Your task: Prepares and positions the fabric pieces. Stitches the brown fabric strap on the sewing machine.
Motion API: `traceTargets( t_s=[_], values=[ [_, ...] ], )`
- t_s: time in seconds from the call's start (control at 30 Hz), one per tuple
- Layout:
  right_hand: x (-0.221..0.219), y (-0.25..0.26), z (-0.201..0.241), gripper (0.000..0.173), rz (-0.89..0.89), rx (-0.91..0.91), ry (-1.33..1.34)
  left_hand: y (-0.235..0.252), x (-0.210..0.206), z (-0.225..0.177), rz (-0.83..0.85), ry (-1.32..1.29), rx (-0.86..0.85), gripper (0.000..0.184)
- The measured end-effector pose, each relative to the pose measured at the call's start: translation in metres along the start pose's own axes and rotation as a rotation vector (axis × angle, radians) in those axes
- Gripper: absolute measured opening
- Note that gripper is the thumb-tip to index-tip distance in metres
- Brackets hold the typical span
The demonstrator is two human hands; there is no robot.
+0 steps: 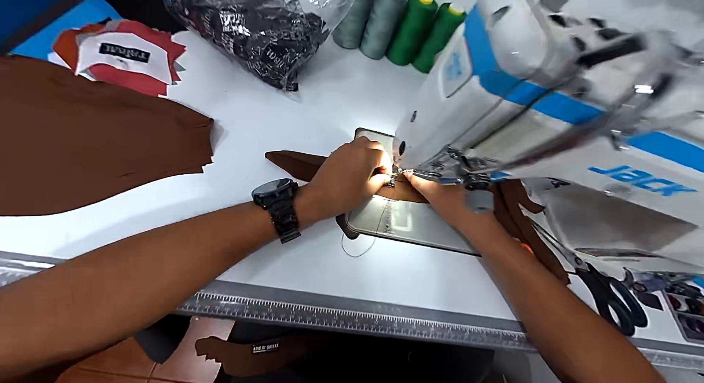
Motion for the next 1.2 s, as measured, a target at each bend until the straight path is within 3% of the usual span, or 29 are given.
traceTargets(
  t_s=[0.23, 0.37, 0.53, 0.7, 0.83, 0.9, 1.1, 1.2],
  values=[
    [0.002, -0.011, 0.028, 0.019, 0.015, -0.049, 0.009, -0.001, -0.004, -0.003, -0.016, 0.040, 0.033, 0.014],
    [0.001, -0.011, 0.020, 0.037, 0.031, -0.103, -0.127, -0.002, -0.005, -0.003, -0.027, 0.036, 0.047, 0.013],
    [0.010, 0.004, 0.093, 0.010, 0.084, -0.417, -0.036, -0.002, -0.005, -0.005, -0.040, 0.045, 0.044, 0.012],
    [0.012, 0.004, 0.089, 0.011, 0.070, -0.403, -0.033, -0.003, -0.005, -0.005, -0.058, 0.074, 0.018, 0.013],
    [0.003, -0.010, 0.028, 0.029, 0.038, -0.175, -0.082, -0.002, -0.003, -0.004, -0.049, 0.041, 0.034, 0.013],
    [0.002, -0.011, 0.020, 0.033, 0.046, -0.170, -0.083, -0.001, -0.003, -0.004, -0.036, 0.033, 0.052, 0.014],
    [0.001, -0.012, 0.021, 0.028, 0.062, -0.189, -0.059, -0.002, 0.002, -0.010, -0.014, 0.023, 0.071, 0.014],
    [0.009, -0.002, 0.063, 0.017, 0.090, -0.364, -0.007, -0.003, 0.002, -0.011, -0.023, 0.027, 0.058, 0.014]
  ],
)
Point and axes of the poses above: each hand's wrist, its own y-axis towards the middle knuckle, its own x-axis out of the back of the hand, z = x × y, the point moved 4 cm from there along y, towards the middle knuckle
